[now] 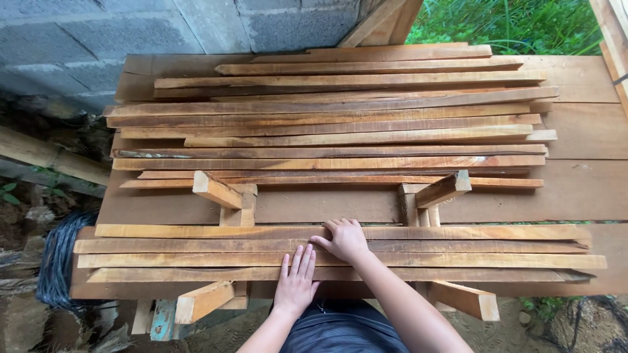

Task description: The person stacks long wooden planks on a wooden workbench. They pick up planks from a pile, align them, and place them in a neat stack. The person handles the planks by hand throughout the process.

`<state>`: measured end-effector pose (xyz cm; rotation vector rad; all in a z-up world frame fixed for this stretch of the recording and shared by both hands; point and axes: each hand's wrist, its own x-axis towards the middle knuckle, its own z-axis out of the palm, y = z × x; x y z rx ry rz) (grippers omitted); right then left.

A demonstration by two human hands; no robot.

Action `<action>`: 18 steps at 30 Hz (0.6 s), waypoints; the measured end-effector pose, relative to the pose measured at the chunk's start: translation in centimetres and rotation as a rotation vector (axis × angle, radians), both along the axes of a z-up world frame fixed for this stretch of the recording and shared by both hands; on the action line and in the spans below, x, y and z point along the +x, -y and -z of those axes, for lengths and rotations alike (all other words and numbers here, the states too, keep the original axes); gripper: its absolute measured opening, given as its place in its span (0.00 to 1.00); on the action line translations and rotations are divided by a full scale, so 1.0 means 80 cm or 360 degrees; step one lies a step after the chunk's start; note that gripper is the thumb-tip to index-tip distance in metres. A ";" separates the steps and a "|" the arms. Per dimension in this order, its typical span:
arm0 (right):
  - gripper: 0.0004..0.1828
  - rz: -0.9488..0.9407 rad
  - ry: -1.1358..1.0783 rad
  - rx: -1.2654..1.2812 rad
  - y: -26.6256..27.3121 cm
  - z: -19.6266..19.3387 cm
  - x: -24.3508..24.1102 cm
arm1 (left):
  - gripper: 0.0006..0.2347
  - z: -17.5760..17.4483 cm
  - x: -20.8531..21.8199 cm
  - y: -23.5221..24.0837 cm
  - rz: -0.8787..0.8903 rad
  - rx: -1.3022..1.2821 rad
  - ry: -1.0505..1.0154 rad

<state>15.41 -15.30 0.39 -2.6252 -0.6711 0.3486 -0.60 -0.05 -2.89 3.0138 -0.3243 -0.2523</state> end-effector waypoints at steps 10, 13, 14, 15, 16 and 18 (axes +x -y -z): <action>0.35 -0.0063 -0.0292 -0.0020 0.016 -0.007 0.026 | 0.39 -0.081 0.050 -0.002 -0.0225 -0.0253 -0.0484; 0.38 0.0099 -0.0420 -0.0333 0.033 -0.026 0.042 | 0.35 -0.038 0.086 -0.017 -0.0270 -0.0221 -0.0235; 0.41 0.0138 -0.0560 -0.0498 0.040 -0.030 0.046 | 0.33 -0.029 0.103 -0.024 -0.0316 -0.0202 -0.0134; 0.45 0.0180 -0.0702 -0.0662 0.048 -0.034 0.050 | 0.32 -0.019 0.120 -0.030 -0.0358 -0.0182 -0.0034; 0.45 0.0184 -0.0703 -0.0664 0.049 -0.037 0.050 | 0.32 -0.038 0.132 -0.032 -0.0355 -0.0184 -0.0035; 0.43 0.0240 -0.0833 -0.0587 0.052 -0.044 0.054 | 0.24 -0.076 0.157 -0.037 -0.0556 -0.0172 -0.0636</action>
